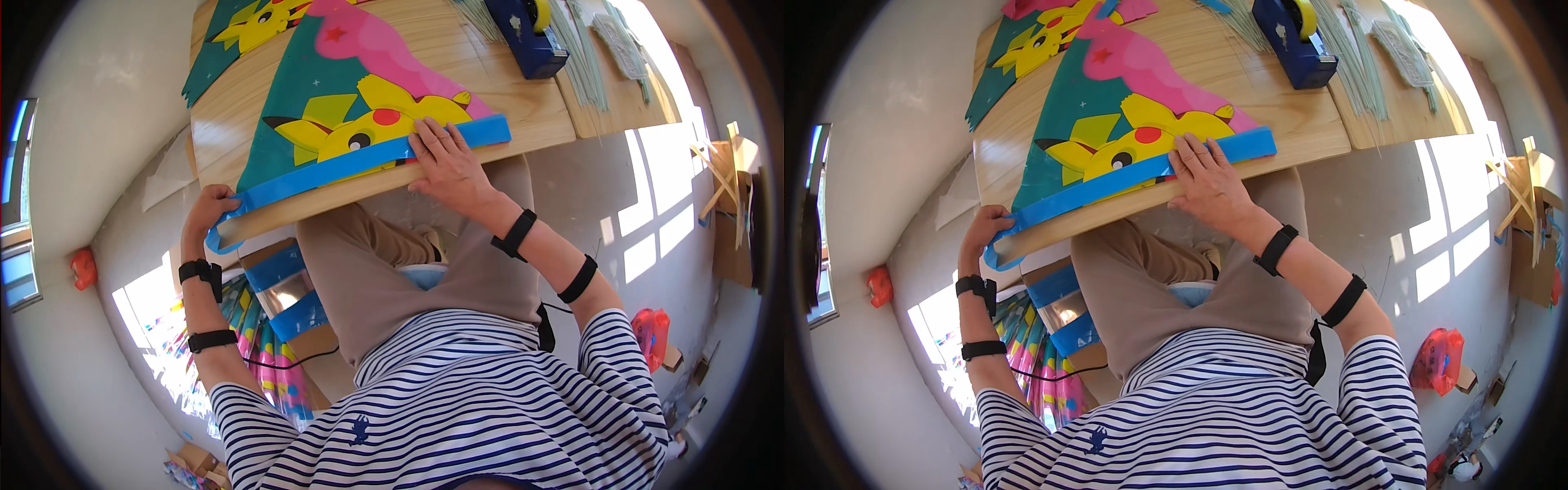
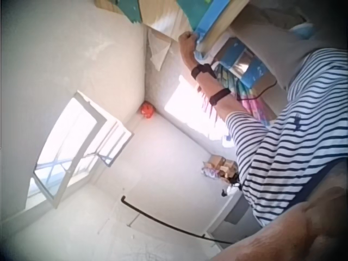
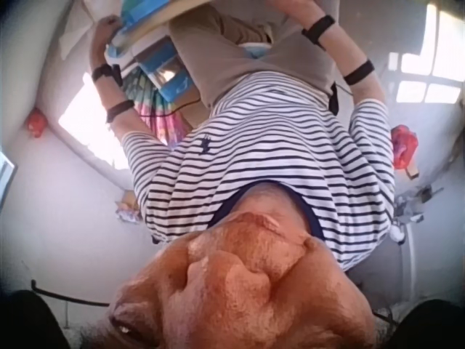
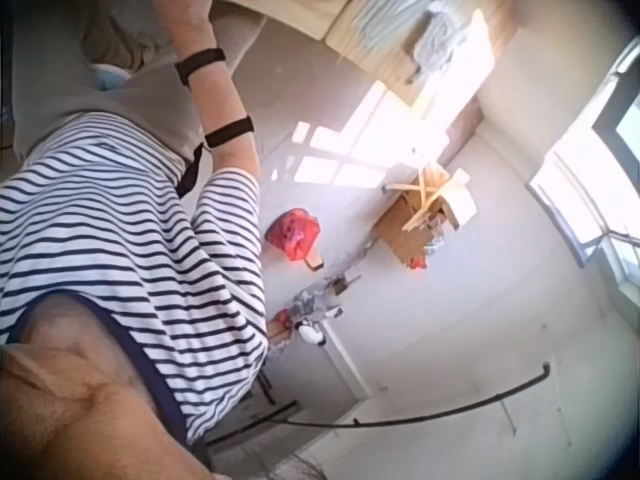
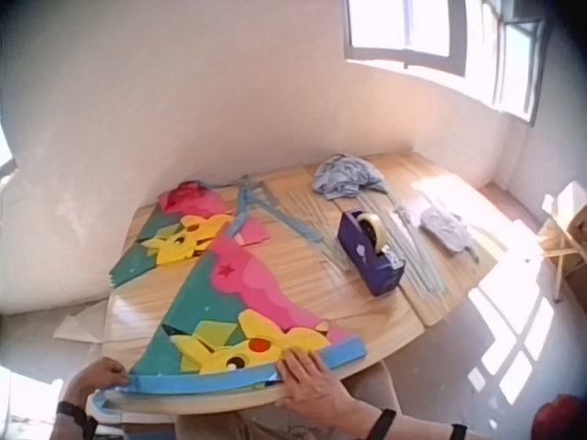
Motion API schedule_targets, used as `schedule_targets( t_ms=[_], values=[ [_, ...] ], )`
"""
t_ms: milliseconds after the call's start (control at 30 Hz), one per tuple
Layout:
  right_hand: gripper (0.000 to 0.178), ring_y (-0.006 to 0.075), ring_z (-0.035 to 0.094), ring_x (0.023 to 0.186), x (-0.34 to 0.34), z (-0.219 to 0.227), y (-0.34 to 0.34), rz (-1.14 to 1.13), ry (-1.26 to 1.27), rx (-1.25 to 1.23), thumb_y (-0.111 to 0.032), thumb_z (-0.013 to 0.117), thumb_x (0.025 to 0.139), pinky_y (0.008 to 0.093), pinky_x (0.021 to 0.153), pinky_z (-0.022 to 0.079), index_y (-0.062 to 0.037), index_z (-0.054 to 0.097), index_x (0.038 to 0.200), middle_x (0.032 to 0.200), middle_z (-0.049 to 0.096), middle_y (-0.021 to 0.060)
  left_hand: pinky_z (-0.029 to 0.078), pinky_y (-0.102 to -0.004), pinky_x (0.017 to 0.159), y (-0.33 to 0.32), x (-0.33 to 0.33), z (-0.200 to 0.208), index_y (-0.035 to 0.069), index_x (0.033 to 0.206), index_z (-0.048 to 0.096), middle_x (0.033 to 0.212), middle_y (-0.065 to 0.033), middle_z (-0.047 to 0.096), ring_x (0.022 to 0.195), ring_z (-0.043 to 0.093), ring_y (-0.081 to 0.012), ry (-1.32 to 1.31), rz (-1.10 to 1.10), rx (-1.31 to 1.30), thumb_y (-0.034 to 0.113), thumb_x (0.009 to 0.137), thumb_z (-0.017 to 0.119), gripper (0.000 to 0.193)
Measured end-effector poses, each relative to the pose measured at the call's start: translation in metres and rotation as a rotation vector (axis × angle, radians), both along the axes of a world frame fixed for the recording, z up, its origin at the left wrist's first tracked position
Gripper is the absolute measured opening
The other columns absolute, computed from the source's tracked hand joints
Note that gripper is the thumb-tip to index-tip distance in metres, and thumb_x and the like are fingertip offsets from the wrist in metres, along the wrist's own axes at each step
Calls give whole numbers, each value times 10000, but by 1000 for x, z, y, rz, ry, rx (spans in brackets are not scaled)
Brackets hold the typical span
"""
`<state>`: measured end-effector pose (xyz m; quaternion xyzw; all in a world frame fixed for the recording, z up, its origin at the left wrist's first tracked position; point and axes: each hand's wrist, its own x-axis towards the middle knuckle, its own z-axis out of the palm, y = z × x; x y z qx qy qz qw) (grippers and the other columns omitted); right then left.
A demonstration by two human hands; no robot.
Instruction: Assemble a kite by attaching colored ribbons and tape to the plastic kite body.
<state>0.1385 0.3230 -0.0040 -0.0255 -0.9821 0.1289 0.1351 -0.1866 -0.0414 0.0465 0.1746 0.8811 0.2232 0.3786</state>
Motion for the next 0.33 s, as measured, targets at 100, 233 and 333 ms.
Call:
schedule_targets(
  t_ms=[100, 233, 333],
  values=[
    [719, 338, 379, 1391, 2, 4, 3, 2, 1, -24, -369, 753, 786, 495, 1165, 289, 13, 521, 1350, 1439, 451, 189, 423, -256, 611, 2, 0, 1, 40, 787, 664, 706, 24, 602, 656, 526, -67, 9, -7, 7, 104, 796, 704, 76],
    [657, 328, 406, 1364, 1, 17, 31, 5, -44, -166, -301, 760, 784, 485, 1158, 297, -28, 542, 1339, 1425, 474, 169, 437, -271, 622, 4, 1, 6, 27, 801, 675, 711, 6, 615, 667, 543, -84, 57, -32, -5, 99, 787, 717, 84],
    [621, 334, 421, 1352, 0, 32, 81, -30, -221, -321, -173, 747, 779, 520, 1163, 274, -56, 544, 1354, 1442, 473, 175, 444, -280, 639, 4, -2, 7, 25, 815, 686, 714, -9, 622, 675, 554, -100, 55, -15, -31, 108, 784, 726, 97]
  ],
)
